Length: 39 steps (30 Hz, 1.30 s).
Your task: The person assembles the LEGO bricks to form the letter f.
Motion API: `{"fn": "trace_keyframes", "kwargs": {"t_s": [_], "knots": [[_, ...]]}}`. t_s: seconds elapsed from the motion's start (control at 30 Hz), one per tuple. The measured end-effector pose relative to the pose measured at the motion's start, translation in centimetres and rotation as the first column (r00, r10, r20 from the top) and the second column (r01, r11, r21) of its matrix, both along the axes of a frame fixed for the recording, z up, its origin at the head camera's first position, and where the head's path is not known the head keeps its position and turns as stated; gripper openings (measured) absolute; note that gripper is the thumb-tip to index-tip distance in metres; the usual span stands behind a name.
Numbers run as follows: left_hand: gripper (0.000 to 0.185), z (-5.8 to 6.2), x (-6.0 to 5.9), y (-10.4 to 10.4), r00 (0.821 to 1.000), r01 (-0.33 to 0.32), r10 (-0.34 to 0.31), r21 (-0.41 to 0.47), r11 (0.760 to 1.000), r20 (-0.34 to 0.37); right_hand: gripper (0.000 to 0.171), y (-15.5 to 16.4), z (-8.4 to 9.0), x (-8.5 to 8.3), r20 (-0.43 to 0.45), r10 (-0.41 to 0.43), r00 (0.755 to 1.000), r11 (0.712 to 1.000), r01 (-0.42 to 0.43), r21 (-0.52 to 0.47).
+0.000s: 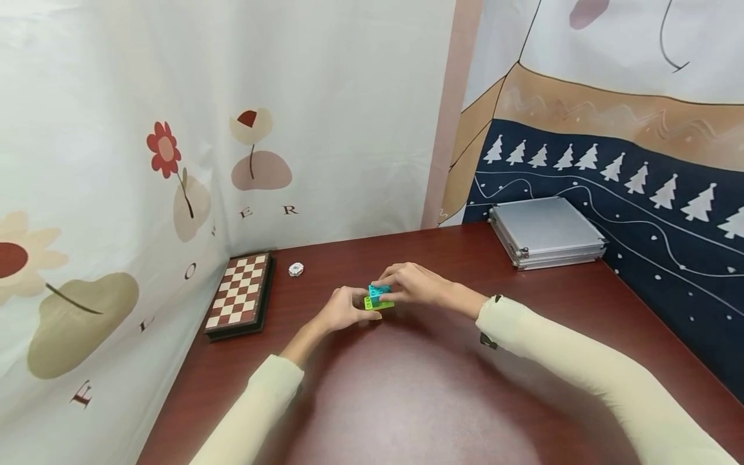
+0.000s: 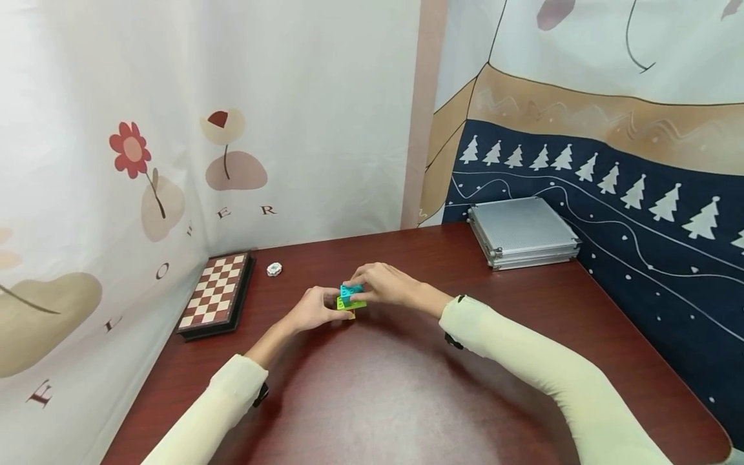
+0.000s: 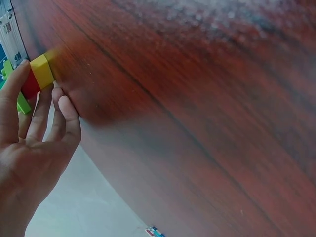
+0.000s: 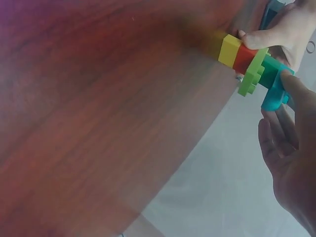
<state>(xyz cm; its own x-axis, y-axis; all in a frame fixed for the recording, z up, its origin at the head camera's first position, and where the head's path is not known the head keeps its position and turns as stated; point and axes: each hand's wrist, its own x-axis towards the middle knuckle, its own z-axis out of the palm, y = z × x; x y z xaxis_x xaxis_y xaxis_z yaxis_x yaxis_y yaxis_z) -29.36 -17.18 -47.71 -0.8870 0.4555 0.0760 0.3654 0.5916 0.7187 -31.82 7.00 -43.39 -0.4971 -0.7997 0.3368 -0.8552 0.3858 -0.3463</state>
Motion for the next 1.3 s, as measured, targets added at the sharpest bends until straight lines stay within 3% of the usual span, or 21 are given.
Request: {"fn": "trace_keyframes", "kwargs": {"t_s": [0.4,0.67,0.87,1.13,1.3], "knots": [[0.037,0.1,0.4,0.1,1.000,0.017,-0.018,-0.029,0.999,-0.026,0.051,0.8,-2.5,0.0,0.090,0.042,0.995,0.992,-0.030,-0.123],[0.049,0.2,0.1,1.0,0.999,0.010,-0.009,0.022,1.000,-0.031,0.043,1.3,-2.6,-1.0,0.304,0.039,0.952,0.973,0.034,-0.230],[0.049,0.0,-0.7,2.2,0.997,-0.061,0.062,0.015,0.998,-0.045,0.036,2.2,-3.1,-2.1,0.349,-0.049,0.936,0.965,0.134,-0.226],[0.054,0.1,-1.8,3.4,0.988,-0.144,0.144,-0.001,0.990,-0.053,0.057,3.3,-3.7,-2.8,0.403,-0.137,0.905,0.968,0.208,-0.139],[0.058,0.2,-2.2,3.7,0.986,-0.167,0.166,-0.020,0.986,-0.030,0.056,3.6,-4.4,-3.5,0.403,-0.162,0.901,0.967,0.227,-0.118]]}}
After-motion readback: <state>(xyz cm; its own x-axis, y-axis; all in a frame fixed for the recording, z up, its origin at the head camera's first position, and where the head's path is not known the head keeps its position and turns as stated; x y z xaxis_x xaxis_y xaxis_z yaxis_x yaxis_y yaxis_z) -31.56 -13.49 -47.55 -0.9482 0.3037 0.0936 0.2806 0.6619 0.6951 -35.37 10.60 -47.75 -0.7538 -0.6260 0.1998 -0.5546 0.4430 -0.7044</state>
